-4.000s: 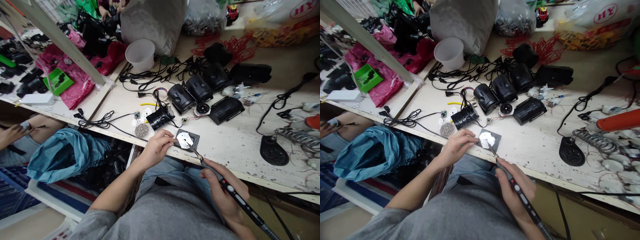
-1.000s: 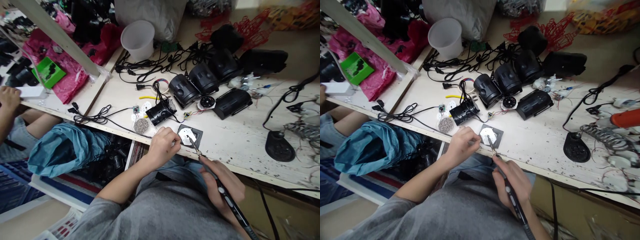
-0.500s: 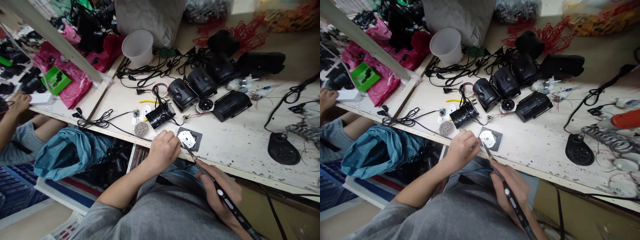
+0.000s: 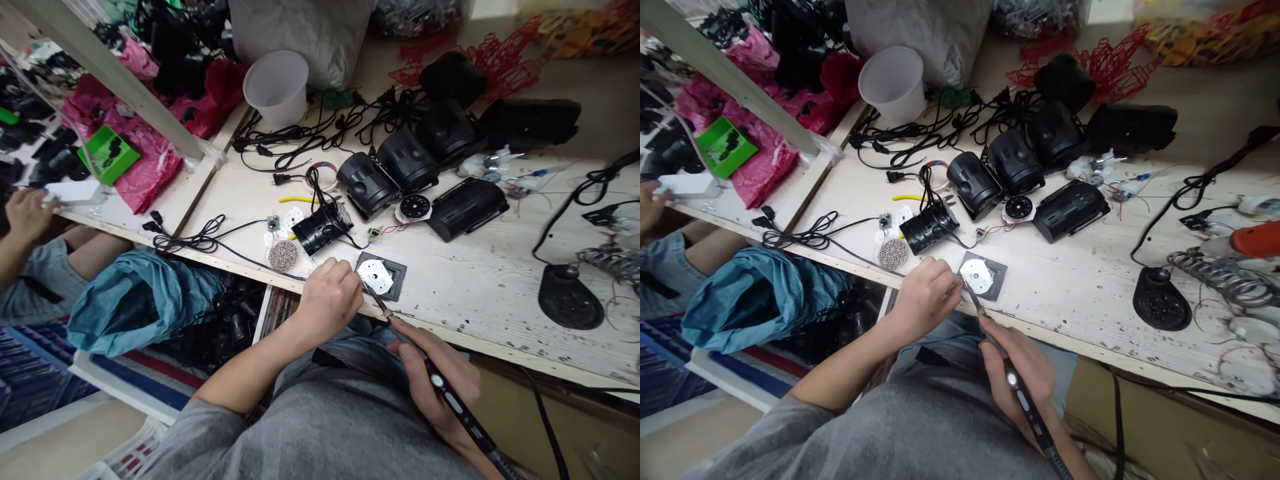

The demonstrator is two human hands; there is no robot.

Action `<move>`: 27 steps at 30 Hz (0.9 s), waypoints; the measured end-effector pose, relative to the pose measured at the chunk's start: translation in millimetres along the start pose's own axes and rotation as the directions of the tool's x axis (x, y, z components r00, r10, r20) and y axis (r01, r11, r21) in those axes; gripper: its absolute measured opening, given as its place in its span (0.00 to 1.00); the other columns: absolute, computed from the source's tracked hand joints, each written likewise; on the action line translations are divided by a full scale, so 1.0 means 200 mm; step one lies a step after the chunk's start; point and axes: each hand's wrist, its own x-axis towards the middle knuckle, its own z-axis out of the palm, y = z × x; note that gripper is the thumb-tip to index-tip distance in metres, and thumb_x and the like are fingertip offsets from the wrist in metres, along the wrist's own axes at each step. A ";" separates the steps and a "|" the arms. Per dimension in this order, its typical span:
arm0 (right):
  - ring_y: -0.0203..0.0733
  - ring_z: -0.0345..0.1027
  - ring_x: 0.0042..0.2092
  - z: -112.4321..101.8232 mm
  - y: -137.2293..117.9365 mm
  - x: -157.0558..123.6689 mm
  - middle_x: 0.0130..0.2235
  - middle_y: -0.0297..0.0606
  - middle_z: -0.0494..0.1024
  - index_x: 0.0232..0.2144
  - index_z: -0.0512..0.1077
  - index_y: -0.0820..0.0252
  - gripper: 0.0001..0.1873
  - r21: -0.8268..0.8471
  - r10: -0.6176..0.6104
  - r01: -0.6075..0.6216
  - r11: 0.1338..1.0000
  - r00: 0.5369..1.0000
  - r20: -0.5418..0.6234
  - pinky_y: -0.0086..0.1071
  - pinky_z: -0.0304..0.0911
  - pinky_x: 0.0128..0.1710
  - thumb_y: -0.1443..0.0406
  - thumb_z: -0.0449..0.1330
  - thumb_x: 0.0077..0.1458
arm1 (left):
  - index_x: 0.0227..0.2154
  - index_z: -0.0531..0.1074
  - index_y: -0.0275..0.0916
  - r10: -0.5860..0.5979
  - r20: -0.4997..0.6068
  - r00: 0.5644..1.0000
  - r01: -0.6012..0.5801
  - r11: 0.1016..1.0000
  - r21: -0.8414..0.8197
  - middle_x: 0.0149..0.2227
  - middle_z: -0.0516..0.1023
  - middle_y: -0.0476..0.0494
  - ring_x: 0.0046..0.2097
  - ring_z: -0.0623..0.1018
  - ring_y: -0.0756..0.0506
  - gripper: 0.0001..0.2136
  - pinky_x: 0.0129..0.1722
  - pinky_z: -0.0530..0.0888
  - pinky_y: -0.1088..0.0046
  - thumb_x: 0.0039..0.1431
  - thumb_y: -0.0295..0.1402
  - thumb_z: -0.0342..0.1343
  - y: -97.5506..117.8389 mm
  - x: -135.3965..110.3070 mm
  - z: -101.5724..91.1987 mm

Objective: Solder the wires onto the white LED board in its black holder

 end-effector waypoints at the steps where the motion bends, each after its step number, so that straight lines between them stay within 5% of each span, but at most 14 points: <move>1: 0.40 0.80 0.34 0.01 0.00 0.00 0.39 0.38 0.84 0.53 0.73 0.57 0.19 -0.003 -0.009 0.009 1.000 1.000 -0.004 0.30 0.78 0.36 0.73 0.58 0.62 | 0.29 0.71 0.37 -0.002 -0.001 1.000 0.002 1.000 0.003 0.31 0.72 0.43 0.36 0.68 0.44 0.09 0.34 0.67 0.66 0.66 0.27 0.51 0.00 0.00 0.00; 27: 0.37 0.78 0.32 -0.05 0.01 -0.05 0.34 0.33 0.82 0.55 0.74 0.53 0.21 0.038 0.023 -0.020 0.999 0.996 -0.088 0.29 0.76 0.36 0.72 0.58 0.62 | 0.31 0.73 0.37 -0.014 0.000 1.000 0.014 1.000 0.023 0.33 0.74 0.43 0.37 0.70 0.44 0.09 0.36 0.70 0.66 0.67 0.28 0.51 0.01 -0.02 0.01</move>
